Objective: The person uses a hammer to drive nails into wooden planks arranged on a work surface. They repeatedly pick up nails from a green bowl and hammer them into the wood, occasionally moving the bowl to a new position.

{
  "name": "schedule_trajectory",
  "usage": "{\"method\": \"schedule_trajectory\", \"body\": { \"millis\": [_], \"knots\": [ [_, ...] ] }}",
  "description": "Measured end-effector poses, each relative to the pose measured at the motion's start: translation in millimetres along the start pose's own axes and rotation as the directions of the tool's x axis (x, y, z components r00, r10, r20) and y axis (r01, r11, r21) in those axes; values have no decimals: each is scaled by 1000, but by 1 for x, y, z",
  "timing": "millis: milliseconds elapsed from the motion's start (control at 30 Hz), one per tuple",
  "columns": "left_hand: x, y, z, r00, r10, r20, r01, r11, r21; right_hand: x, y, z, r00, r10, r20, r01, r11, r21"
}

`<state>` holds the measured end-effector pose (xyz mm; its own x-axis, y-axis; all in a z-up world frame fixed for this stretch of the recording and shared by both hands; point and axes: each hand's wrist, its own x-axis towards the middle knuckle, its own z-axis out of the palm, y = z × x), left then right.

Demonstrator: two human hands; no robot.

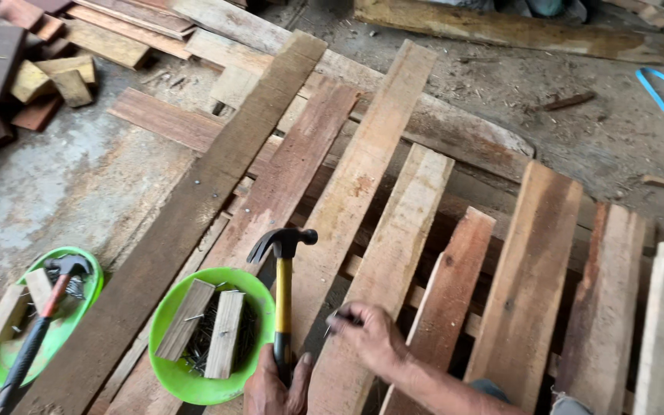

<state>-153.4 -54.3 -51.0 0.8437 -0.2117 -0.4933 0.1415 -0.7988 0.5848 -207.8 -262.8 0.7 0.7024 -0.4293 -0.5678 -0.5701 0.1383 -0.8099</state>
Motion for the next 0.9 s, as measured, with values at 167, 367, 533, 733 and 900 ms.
{"method": "schedule_trajectory", "body": {
  "millis": [167, 367, 533, 733, 900],
  "knots": [
    [-13, 5, -25, 988, -19, -155, -4, 990, -144, 85, -7, -23, 918, -396, -16, 376, 882, -283],
    [-15, -2, -25, 923, 157, -350, -261, 926, -273, 160, -30, -18, 709, -705, 13, 648, 645, -404],
    [-11, -3, -28, 975, 103, -199, -118, 991, -68, 176, -15, -7, 641, -764, 72, 722, 569, -394],
    [1, -12, -17, 950, 202, -239, -190, 979, 74, 173, -17, -7, 653, -756, 50, 714, 592, -374],
    [12, 10, -27, 974, 221, -56, -209, 963, 167, 176, -15, -8, 635, -772, 30, 717, 575, -394]
  ]
}}
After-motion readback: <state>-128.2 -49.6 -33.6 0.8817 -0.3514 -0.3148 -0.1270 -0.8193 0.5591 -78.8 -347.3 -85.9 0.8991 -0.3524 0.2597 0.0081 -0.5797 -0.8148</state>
